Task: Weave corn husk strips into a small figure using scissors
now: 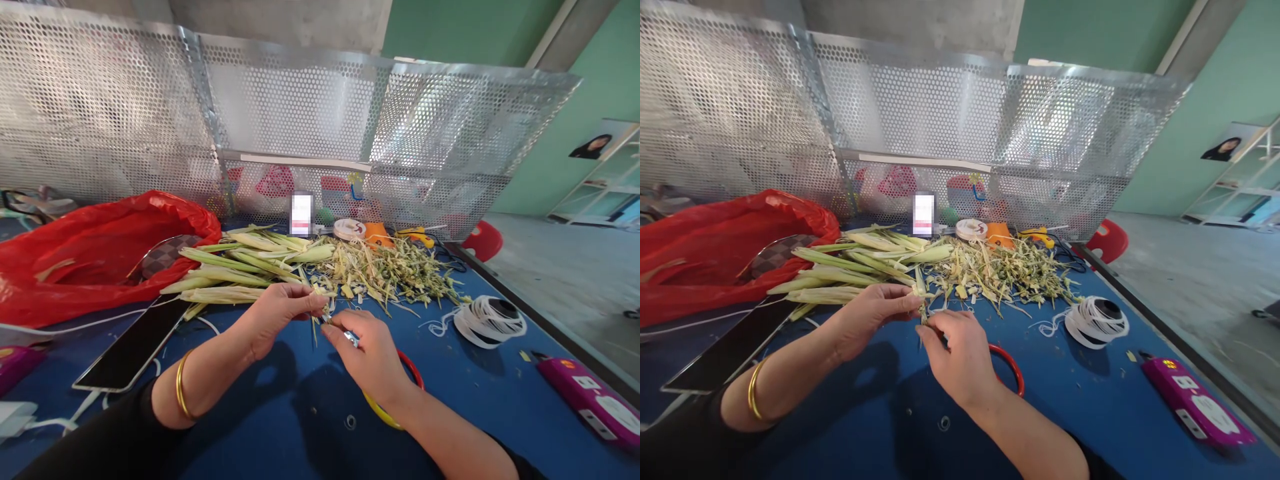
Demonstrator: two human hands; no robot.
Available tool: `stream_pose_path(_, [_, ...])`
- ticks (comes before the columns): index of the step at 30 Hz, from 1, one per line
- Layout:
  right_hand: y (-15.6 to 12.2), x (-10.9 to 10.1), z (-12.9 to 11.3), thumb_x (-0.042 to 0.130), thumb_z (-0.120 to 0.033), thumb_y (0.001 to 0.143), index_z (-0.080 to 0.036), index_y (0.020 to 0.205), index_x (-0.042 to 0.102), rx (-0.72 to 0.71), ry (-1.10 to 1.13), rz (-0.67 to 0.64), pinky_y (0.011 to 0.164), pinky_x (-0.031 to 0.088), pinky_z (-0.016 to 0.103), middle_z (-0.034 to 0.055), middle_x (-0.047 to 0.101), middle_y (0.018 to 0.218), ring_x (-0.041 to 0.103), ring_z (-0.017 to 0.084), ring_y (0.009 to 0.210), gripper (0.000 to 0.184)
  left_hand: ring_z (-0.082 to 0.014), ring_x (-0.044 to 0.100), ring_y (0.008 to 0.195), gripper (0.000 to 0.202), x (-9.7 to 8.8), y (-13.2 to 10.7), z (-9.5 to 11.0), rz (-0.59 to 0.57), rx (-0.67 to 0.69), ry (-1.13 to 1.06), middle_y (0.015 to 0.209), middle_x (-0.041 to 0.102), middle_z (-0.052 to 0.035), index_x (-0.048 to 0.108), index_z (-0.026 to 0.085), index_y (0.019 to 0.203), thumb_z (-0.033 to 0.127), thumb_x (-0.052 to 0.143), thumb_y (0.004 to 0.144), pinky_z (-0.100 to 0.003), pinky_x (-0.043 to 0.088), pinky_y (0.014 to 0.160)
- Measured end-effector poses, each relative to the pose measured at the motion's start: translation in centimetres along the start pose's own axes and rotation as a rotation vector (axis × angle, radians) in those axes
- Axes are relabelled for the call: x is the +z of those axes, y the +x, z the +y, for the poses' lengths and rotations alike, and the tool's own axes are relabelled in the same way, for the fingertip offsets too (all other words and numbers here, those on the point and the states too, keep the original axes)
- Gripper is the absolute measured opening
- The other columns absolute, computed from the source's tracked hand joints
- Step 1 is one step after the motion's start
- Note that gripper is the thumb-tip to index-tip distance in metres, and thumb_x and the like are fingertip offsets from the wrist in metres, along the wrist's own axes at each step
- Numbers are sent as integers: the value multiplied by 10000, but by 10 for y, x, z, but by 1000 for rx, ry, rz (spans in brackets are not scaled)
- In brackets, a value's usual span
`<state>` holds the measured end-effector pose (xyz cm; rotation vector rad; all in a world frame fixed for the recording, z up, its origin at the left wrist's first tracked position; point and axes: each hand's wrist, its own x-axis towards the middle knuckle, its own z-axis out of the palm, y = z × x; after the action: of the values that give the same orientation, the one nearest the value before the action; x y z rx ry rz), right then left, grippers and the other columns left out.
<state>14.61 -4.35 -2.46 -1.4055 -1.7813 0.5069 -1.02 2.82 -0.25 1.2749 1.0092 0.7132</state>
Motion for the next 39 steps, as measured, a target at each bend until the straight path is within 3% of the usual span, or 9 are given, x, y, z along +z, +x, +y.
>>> stream_pose_path(4, [3, -4, -1, 513, -422, 868, -185, 714, 614, 148, 261, -19, 543, 339, 239, 10, 599, 670, 506, 140, 632, 301, -126, 536, 672, 261, 0, -1, 2, -6, -12, -10, 630, 631, -2, 679, 161, 637, 413, 747, 633, -274, 393, 732])
stream_pose_path(7, [7, -3, 3, 500, -460, 861, -166, 693, 633, 263, 493, -1, 591, 382, 247, 28, 608, 666, 526, 147, 655, 364, -121, 539, 668, 251, 1, -2, 4, -7, -23, -23, 624, 632, 1, 683, 162, 625, 400, 759, 614, -264, 392, 725])
stream_pose_path(10, [9, -1, 6, 599, -436, 793, -157, 662, 639, 330, 599, -47, 594, 381, 253, 25, 609, 650, 512, 135, 625, 311, -111, 521, 639, 249, 2, -2, 2, -19, -22, -17, 606, 619, 6, 676, 156, 603, 388, 768, 599, -255, 385, 694])
stream_pose_path(17, [8, 0, 3, 658, -357, 736, -155, 599, 640, 369, 614, -50, 602, 389, 262, 15, 600, 585, 513, 131, 602, 244, -110, 493, 624, 321, 5, -2, -2, -56, 6, -28, 624, 601, 5, 644, 153, 616, 465, 706, 662, -260, 375, 672])
stream_pose_path(25, [11, -7, 3, 579, -378, 807, -159, 656, 646, 338, 629, -133, 676, 426, 276, 24, 634, 659, 564, 145, 667, 275, -116, 508, 615, 243, 4, -1, 1, 39, 15, -54, 607, 618, -1, 668, 154, 629, 380, 756, 609, -251, 386, 667])
stream_pose_path(30, [13, -12, 3, 603, -302, 774, -166, 697, 661, 317, 578, -189, 657, 424, 269, 11, 630, 661, 556, 140, 653, 167, -114, 519, 624, 260, 0, -1, 3, 73, 20, -84, 612, 615, -4, 660, 148, 636, 394, 745, 634, -249, 380, 671])
stream_pose_path(35, [12, -10, 3, 573, -293, 790, -168, 685, 639, 293, 506, -85, 611, 405, 253, -5, 590, 638, 511, 128, 618, 176, -116, 538, 658, 334, 4, -2, -1, 60, 0, -164, 690, 629, -5, 652, 157, 670, 484, 716, 659, -253, 393, 673])
stream_pose_path(39, [11, -7, 4, 565, -316, 803, -168, 731, 643, 255, 375, 1, 573, 394, 242, -3, 599, 647, 506, 129, 604, 182, -114, 542, 679, 301, 14, -4, -11, 3, -52, -180, 697, 620, 1, 669, 154, 719, 423, 763, 622, -238, 392, 663])
